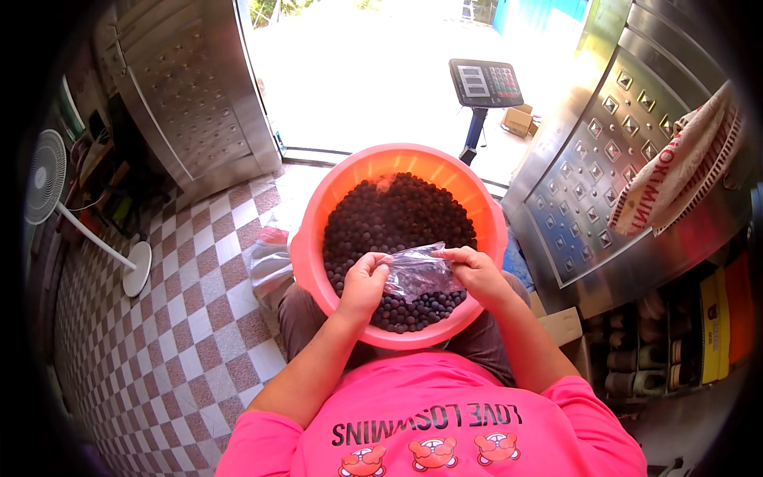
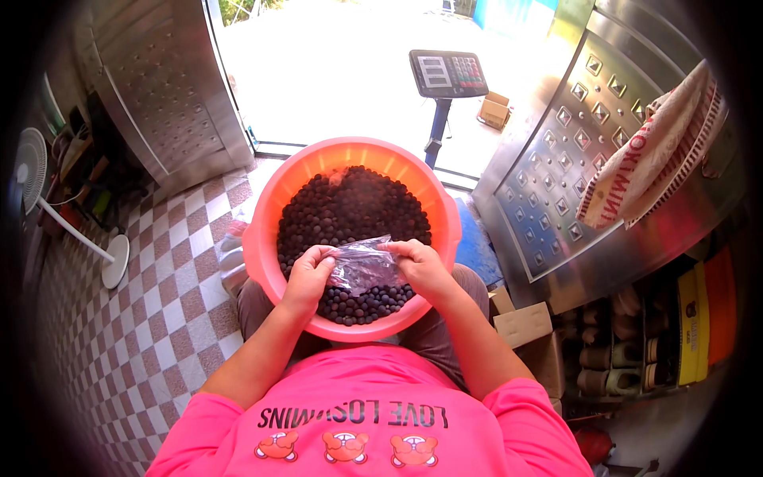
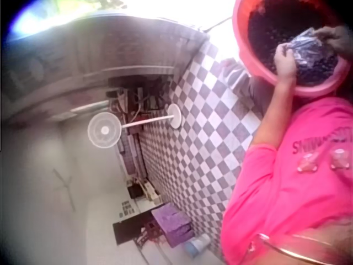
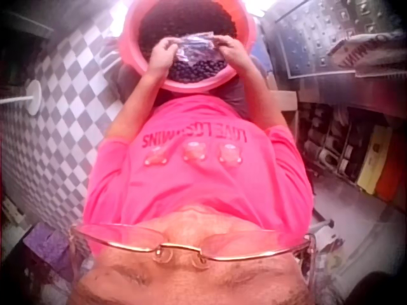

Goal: The person picks up dark berries from a large red bucket, places them into small plastic bags by hand, and sets the bags aside into a cardboard box.

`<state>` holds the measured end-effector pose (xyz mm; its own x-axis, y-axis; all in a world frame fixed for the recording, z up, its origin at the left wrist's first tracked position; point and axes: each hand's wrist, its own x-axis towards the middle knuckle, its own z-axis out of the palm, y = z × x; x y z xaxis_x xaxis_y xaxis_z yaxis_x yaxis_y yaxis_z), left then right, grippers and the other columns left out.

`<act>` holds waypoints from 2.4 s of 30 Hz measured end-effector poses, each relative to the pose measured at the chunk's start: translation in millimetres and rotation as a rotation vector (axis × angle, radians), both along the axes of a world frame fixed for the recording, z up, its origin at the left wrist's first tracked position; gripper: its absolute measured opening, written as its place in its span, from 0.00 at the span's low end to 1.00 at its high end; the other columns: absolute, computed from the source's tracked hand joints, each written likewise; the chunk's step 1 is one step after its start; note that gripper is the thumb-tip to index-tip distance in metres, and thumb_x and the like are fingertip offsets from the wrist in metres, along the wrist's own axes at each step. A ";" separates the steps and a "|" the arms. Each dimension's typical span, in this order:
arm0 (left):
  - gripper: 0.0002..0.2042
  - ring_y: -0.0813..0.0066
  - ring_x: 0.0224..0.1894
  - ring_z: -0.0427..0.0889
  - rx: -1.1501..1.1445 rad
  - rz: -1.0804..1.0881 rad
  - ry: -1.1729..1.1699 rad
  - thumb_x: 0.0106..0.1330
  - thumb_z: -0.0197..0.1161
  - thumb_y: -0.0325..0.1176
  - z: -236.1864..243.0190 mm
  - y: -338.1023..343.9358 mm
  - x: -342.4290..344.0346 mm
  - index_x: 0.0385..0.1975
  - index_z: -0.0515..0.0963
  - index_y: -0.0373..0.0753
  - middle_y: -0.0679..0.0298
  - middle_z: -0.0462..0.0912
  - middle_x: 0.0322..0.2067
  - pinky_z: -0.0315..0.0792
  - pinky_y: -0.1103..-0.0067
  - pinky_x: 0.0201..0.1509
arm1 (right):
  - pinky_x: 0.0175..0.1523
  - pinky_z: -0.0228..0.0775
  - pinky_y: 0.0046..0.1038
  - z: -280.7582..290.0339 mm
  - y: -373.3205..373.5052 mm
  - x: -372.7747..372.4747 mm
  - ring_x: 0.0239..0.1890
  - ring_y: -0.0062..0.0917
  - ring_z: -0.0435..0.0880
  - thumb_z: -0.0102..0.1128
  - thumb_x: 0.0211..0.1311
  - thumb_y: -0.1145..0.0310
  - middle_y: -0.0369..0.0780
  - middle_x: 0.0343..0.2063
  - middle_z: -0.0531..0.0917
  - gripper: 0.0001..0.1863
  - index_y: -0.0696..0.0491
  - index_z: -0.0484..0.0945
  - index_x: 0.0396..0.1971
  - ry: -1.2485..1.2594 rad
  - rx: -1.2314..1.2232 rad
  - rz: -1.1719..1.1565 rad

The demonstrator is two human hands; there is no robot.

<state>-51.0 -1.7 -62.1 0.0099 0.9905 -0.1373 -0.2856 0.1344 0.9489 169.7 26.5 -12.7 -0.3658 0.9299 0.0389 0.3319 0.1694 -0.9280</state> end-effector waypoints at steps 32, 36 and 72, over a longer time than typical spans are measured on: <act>0.02 0.73 0.32 0.79 -0.266 -0.127 -0.485 0.62 0.54 0.28 46.3 -23.3 20.6 0.28 0.68 0.40 0.64 0.77 0.27 0.77 0.77 0.32 | 0.26 0.65 0.22 -1.4 -22.6 -21.6 0.19 0.19 0.72 0.48 0.45 0.79 0.37 0.17 0.72 0.26 0.59 0.71 0.50 -0.042 -0.004 0.117; 0.03 0.76 0.26 0.77 -0.312 -0.027 -0.540 0.62 0.53 0.29 45.1 -25.7 18.8 0.29 0.66 0.43 0.66 0.73 0.23 0.76 0.76 0.30 | 0.28 0.65 0.21 1.1 -25.8 -22.5 0.20 0.17 0.71 0.49 0.45 0.79 0.36 0.17 0.72 0.24 0.59 0.72 0.48 -0.114 0.077 0.104; 0.07 0.87 0.10 0.62 -0.217 -0.287 0.210 0.65 0.53 0.36 49.8 -9.8 -7.1 0.28 0.67 0.41 0.71 0.67 0.17 0.57 0.87 0.09 | 0.39 0.68 0.32 -10.4 -30.9 -31.9 0.33 0.34 0.75 0.52 0.41 0.80 0.41 0.27 0.73 0.17 0.49 0.78 0.35 -0.400 0.247 0.197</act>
